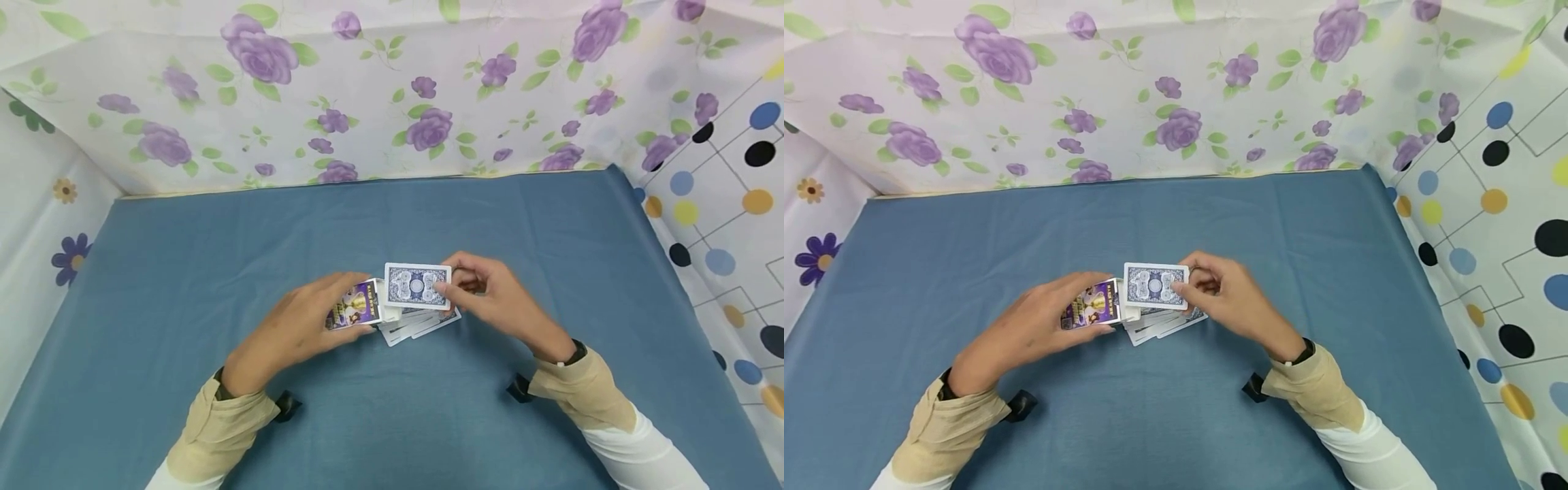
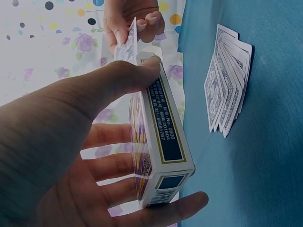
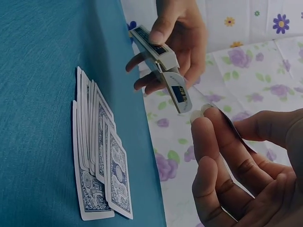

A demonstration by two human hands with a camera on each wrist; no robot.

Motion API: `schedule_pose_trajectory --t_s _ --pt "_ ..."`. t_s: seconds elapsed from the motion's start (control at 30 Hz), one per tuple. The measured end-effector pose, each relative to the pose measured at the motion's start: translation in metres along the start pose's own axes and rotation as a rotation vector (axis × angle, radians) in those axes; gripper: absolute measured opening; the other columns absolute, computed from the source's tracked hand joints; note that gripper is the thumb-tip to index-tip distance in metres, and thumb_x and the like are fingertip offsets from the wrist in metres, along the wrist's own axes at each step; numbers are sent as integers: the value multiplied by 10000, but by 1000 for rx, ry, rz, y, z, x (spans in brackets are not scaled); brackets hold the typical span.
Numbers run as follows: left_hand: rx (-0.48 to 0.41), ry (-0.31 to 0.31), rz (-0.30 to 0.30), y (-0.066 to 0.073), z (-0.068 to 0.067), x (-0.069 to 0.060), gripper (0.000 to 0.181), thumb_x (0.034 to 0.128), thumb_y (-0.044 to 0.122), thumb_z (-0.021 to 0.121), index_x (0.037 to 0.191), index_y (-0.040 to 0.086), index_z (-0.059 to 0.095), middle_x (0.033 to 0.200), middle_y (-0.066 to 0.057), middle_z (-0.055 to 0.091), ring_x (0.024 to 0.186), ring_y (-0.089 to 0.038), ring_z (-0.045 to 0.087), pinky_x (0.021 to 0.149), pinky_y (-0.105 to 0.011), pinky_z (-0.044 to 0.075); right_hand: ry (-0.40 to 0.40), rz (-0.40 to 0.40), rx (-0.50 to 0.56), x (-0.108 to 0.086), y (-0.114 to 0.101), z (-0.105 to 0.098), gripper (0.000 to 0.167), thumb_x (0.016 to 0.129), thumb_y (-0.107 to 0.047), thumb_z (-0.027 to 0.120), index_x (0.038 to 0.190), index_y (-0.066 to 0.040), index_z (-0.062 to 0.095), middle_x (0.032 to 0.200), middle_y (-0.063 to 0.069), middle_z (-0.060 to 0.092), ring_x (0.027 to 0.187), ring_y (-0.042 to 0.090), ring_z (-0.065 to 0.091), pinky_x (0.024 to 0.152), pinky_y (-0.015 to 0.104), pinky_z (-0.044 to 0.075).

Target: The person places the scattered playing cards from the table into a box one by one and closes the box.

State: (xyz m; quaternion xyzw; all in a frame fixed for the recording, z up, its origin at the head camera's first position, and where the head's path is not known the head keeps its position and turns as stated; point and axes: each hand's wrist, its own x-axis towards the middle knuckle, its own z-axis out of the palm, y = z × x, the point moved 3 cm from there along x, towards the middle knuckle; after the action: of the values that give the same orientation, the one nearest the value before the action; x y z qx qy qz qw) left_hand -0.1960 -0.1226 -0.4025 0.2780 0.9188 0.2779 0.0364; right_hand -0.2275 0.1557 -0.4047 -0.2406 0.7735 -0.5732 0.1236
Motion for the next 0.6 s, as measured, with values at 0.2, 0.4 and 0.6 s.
schedule_pose_trajectory --t_s 0.2,0.4,0.6 --pt "5 15 0 0 0 0 625 902 474 750 1436 234 533 1325 -4 615 869 -112 576 686 -301 482 -34 23 -9 0 -2 4 142 972 -93 689 1105 -50 666 745 66 687 639 340 643 536 274 461" --pt "4 15 -9 0 0 0 620 902 478 748 1433 244 532 1318 1 612 878 -112 576 688 -300 485 -70 62 20 -1 -2 6 197 987 -104 671 1172 -42 647 748 144 673 640 336 669 593 437 560" --pt "1 -3 -25 1 0 -1 622 904 474 747 1439 242 531 1325 -15 609 881 -122 576 692 -301 487 -88 78 34 -3 -1 7 274 995 -97 657 1259 -29 625 744 143 673 635 330 671 600 466 568"
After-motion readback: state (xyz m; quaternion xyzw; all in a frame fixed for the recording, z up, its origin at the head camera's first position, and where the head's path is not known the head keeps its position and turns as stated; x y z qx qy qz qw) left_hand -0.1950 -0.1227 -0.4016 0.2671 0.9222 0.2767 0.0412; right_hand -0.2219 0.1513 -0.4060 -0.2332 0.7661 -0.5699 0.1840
